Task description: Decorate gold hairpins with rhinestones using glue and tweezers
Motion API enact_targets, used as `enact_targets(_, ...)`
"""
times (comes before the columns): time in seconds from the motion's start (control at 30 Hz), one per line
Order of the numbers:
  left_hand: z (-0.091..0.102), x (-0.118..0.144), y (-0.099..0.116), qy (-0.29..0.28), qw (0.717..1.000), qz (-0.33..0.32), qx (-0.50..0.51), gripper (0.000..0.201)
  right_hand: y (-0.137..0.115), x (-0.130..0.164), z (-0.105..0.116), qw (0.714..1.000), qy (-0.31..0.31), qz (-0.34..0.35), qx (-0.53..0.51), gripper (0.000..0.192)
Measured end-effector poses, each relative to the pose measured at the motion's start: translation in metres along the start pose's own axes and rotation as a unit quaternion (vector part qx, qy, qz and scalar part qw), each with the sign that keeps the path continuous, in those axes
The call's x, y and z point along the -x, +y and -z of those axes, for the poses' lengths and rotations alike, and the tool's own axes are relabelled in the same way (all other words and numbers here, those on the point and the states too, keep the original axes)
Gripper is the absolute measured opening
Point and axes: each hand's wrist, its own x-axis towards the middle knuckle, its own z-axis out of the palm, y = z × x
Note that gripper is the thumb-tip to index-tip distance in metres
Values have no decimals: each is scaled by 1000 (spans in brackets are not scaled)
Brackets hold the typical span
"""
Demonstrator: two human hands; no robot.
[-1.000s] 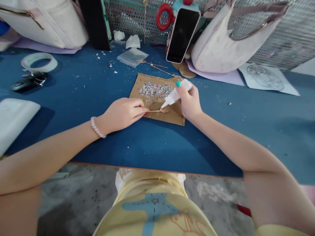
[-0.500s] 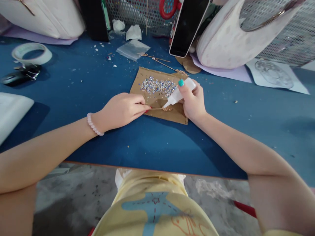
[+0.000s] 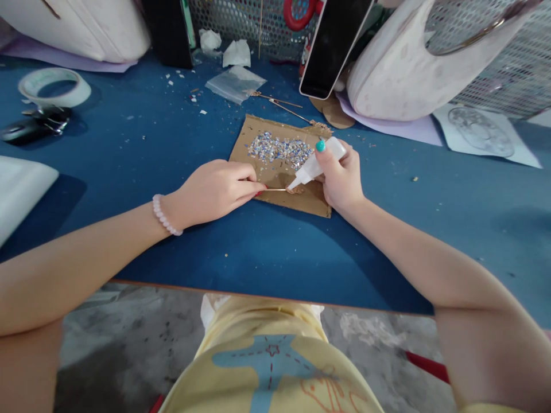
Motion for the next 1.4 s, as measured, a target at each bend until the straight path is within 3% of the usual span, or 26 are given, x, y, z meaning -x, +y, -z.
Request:
enact_targets(0.73, 1, 1, 0, 3, 1000, -7, 7, 32, -1, 0, 0, 1000, -16, 15, 12, 60)
enact_targets(1.4, 1, 0, -1, 13, 1000, -21, -10, 30, -10, 1, -4, 991, -6, -44, -127, 59)
